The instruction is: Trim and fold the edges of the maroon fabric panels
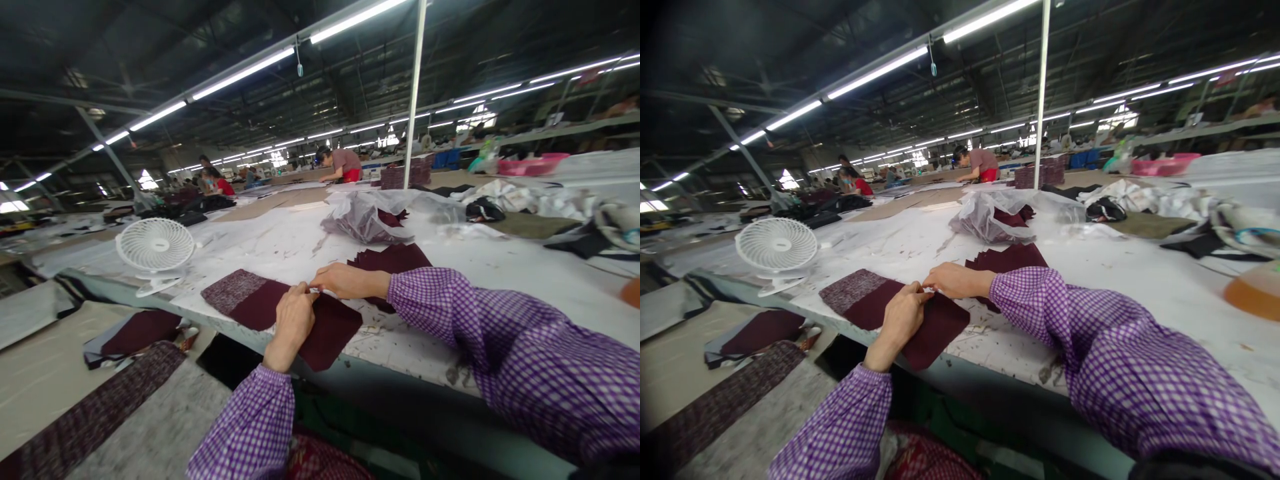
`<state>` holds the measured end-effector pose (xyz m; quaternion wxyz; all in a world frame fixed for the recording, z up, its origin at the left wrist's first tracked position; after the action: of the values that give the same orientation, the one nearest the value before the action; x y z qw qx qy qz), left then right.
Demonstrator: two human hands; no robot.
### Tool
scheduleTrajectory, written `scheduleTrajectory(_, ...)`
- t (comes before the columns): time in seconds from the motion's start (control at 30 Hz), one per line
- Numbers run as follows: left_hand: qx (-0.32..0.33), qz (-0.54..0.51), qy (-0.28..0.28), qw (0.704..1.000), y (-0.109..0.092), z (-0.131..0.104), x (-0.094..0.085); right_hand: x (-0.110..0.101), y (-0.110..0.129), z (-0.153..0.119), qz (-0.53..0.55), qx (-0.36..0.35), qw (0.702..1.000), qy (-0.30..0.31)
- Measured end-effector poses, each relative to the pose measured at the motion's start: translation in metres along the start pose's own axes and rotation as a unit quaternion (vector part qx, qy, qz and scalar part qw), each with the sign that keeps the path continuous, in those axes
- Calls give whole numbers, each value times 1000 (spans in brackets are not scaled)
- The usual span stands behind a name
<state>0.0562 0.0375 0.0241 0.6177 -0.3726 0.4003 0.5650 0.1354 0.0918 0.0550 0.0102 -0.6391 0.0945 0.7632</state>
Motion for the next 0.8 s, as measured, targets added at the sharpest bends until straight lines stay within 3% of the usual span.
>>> scheduleTrajectory(0.2,-31,-93,7,995,21,-9,-4,10,0,-3,-46,16,999,6)
scheduleTrajectory(0.4,-43,-182,-79,979,53,-48,-15,11,2,-5,-55,-2,998,37)
scheduleTrajectory(0.53,-17,-162,-102,981,53,-58,-17,11,10,-8,-92,-3,994,65)
scheduleTrajectory(0.8,16,-25,-88,996,35,-58,-25,6,31,1,-173,14,970,170)
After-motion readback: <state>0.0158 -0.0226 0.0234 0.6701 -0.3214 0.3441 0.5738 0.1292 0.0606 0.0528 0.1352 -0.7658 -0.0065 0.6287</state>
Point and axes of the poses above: each hand's wrist, its own z-axis towards the middle knuckle, its own x-axis out of the palm, y = z × x, the point moved 6 cm from there along z, towards the middle knuckle, and after that the axes turned 4 degrees about z, right-handed, at the moved point
